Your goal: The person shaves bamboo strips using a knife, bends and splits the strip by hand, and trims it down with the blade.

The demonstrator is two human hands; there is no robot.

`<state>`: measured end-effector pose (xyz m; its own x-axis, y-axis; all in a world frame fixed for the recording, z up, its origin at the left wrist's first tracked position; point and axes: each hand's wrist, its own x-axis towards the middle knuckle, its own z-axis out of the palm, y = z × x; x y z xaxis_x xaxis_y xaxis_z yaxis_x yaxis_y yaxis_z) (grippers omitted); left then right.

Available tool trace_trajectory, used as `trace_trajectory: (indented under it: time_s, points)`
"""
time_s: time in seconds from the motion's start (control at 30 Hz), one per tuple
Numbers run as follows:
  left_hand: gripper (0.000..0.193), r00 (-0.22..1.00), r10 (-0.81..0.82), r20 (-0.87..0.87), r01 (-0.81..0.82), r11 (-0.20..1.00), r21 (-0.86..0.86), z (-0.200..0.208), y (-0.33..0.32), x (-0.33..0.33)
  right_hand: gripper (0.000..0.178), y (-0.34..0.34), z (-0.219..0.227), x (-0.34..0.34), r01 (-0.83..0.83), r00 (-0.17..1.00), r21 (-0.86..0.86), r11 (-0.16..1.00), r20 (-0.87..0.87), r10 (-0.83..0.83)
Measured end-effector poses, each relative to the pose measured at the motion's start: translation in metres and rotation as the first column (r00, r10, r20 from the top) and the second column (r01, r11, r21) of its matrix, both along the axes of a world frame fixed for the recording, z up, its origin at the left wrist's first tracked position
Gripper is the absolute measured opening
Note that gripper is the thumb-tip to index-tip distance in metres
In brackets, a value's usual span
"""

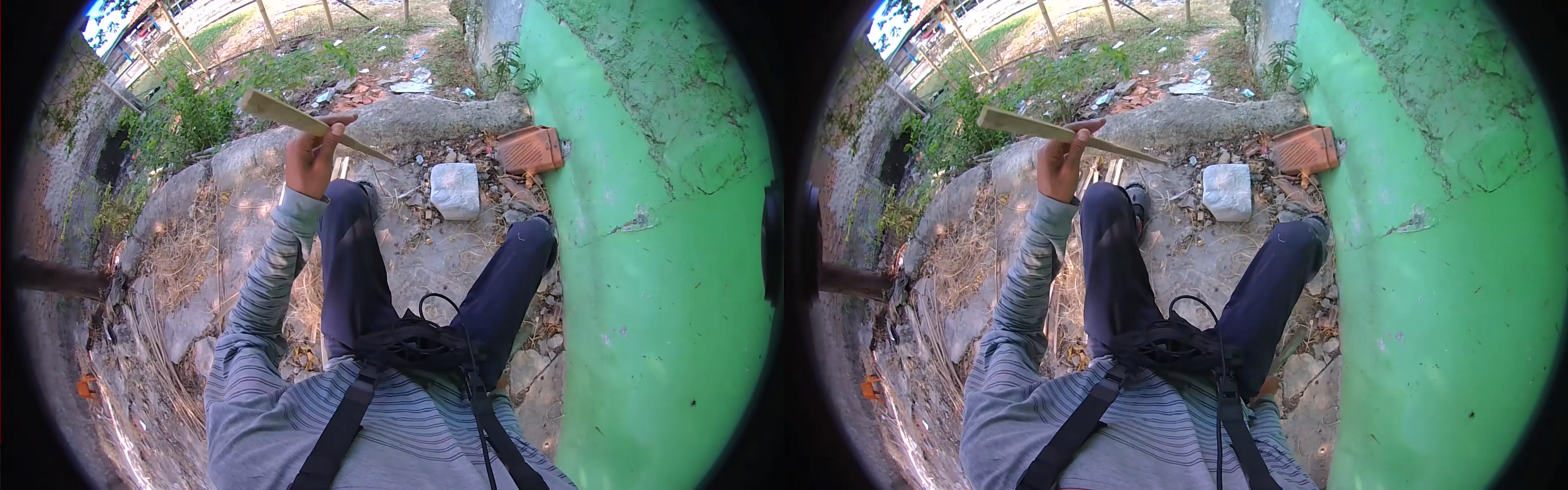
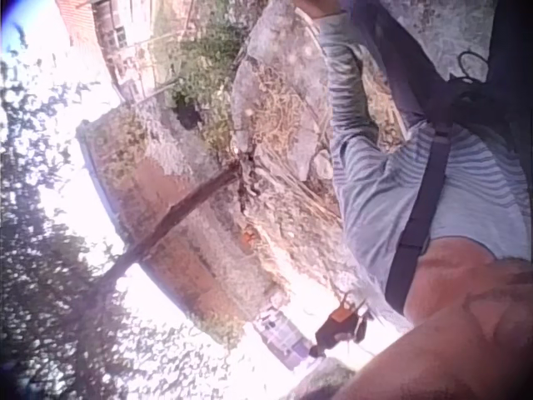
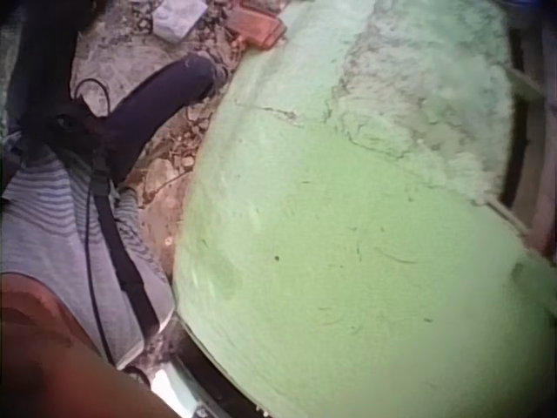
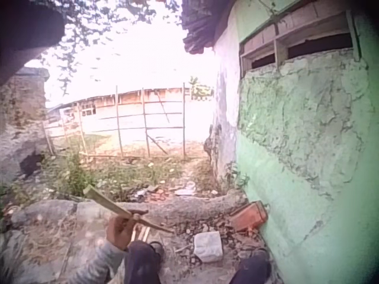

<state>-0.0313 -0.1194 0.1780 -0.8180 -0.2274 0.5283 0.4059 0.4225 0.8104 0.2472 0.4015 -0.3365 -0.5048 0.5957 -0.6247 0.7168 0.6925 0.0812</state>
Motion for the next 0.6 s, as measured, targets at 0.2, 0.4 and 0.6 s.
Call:
trace_trajectory:
  time_s: [0.2,0.4,0.6]
  points:
    - [0.033,0.931,-0.349,0.103,0.331,0.93,0.16,0.082,-0.055,-0.101,0.036,0.028,0.001,-0.028,-0.182,0.982,-0.097,0.979,0.027,0.185]
    - [0.039,0.842,-0.498,0.208,0.511,0.859,-0.011,0.132,-0.032,-0.164,0.034,0.105,0.068,-0.151,-0.347,0.622,-0.098,0.933,-0.768,0.151]
    - [0.037,0.866,-0.471,0.167,0.495,0.855,-0.155,0.172,0.009,-0.18,0.032,0.002,0.369,-0.307,-0.544,0.274,-0.505,0.67,-0.862,-0.426]
